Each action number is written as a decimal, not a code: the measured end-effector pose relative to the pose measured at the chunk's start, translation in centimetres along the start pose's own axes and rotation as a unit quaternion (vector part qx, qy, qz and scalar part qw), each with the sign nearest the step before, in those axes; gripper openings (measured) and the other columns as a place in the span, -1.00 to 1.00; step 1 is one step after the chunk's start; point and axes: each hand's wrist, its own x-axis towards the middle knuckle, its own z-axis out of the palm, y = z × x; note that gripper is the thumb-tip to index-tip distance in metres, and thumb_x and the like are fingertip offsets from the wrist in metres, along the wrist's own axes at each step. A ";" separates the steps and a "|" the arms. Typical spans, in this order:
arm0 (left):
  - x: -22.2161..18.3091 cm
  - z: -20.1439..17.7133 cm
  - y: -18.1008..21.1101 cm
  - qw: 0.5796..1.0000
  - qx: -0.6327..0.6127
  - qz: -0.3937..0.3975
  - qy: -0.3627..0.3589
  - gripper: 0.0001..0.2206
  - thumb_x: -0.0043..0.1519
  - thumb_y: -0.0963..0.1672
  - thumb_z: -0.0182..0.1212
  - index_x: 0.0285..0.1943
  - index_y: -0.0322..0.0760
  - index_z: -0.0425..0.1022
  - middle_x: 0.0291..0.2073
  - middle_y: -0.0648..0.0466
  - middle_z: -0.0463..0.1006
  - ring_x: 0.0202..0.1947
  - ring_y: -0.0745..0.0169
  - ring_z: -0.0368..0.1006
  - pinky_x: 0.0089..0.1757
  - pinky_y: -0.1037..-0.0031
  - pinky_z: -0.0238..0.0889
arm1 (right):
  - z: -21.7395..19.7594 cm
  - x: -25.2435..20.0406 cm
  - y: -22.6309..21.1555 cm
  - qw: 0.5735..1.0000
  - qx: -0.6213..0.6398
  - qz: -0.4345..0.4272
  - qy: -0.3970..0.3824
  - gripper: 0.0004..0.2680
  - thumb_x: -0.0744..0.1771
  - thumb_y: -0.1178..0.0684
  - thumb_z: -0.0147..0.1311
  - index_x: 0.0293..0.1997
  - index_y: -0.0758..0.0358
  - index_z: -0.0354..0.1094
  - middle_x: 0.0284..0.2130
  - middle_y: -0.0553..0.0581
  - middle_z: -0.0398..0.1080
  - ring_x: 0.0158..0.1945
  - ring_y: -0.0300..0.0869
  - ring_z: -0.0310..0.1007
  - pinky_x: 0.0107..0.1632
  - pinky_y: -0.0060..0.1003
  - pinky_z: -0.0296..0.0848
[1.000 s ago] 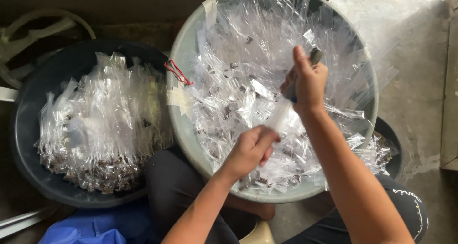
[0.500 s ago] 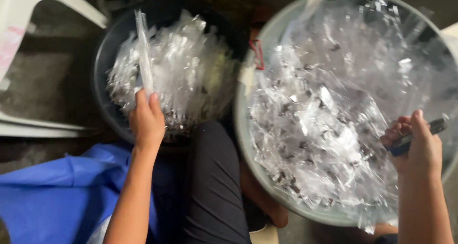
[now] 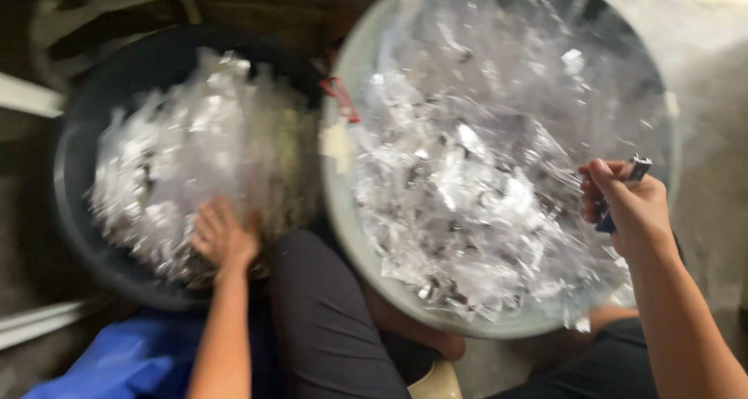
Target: Trimming excess plastic from small packaged items using nail clippers and sorting them into a separate basin.
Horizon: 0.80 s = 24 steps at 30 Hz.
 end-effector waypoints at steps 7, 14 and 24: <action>2.0 -15.9 8.0 0.967 -0.169 0.102 0.162 -0.34 0.34 -0.13 0.29 0.50 -0.62 0.02 0.34 -0.60 0.16 0.33 -0.69 0.04 0.15 -0.33 -0.11 | -12.0 2.6 3.8 0.985 -0.077 -0.074 0.134 -0.90 0.43 0.10 0.22 -0.16 0.28 0.43 -0.56 0.05 0.29 -0.63 -0.30 0.18 -0.56 -0.43 0.16; 1.6 -21.1 30.7 0.798 -0.528 0.290 -0.030 -0.67 0.38 -0.23 0.16 0.32 -0.41 0.30 0.11 -0.09 0.47 0.01 0.11 0.51 0.06 0.38 0.35 | -13.9 3.3 3.9 0.929 -0.355 0.072 0.074 -0.92 0.26 0.05 0.35 -0.26 0.12 0.60 -0.41 -0.01 0.52 -0.37 -0.32 0.29 -0.31 -0.31 0.28; -6.1 -10.5 52.2 0.735 -0.520 0.421 -0.109 -0.69 0.22 -0.20 0.29 0.16 -0.25 0.50 -0.12 0.08 0.54 -0.16 0.17 0.61 -0.09 0.38 0.47 | -14.2 9.2 10.0 0.825 -0.562 0.034 0.045 -0.80 0.37 -0.17 0.20 -0.08 0.08 0.56 -0.27 0.26 0.58 -0.09 0.29 0.60 -0.04 0.16 0.54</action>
